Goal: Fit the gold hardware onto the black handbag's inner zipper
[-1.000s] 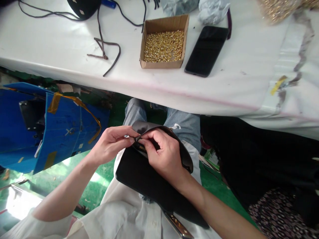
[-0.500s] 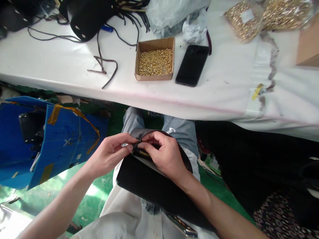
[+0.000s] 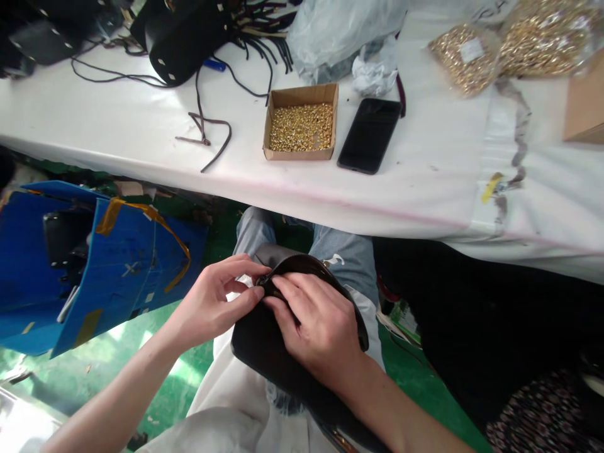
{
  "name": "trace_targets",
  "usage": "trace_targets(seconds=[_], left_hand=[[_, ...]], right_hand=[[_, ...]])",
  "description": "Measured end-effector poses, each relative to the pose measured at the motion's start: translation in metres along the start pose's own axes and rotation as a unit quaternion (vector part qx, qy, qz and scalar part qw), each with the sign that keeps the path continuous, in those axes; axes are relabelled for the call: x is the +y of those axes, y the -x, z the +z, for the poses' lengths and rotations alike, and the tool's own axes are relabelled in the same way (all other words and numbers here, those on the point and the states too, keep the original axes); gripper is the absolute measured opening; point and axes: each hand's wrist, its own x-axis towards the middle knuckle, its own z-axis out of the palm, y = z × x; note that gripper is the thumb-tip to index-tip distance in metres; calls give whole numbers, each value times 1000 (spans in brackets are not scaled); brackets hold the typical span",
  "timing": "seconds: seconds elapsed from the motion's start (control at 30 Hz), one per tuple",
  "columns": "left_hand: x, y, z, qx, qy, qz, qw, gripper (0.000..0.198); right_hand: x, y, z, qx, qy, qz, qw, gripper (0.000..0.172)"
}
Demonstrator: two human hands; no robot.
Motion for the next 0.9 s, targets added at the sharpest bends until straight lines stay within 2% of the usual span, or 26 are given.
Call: trace_targets(seconds=[0.2, 0.3, 0.4, 0.67, 0.9], left_hand=[[2, -5, 5, 8, -15, 12, 1000, 33], [6, -7, 7, 8, -7, 6, 1000, 32], [10, -6, 9, 16, -4, 5, 1000, 28], [15, -12, 13, 24, -26, 25, 999, 28], [21, -15, 14, 17, -67, 23, 997, 15]], right_hand=[[1, -2, 1, 9, 37, 2, 999, 28], [0, -5, 3, 25, 26, 20, 999, 31], [0, -7, 2, 42, 9, 25, 999, 26], [3, -5, 0, 25, 16, -16, 999, 34], [14, -9, 1, 2, 21, 5, 1000, 23]])
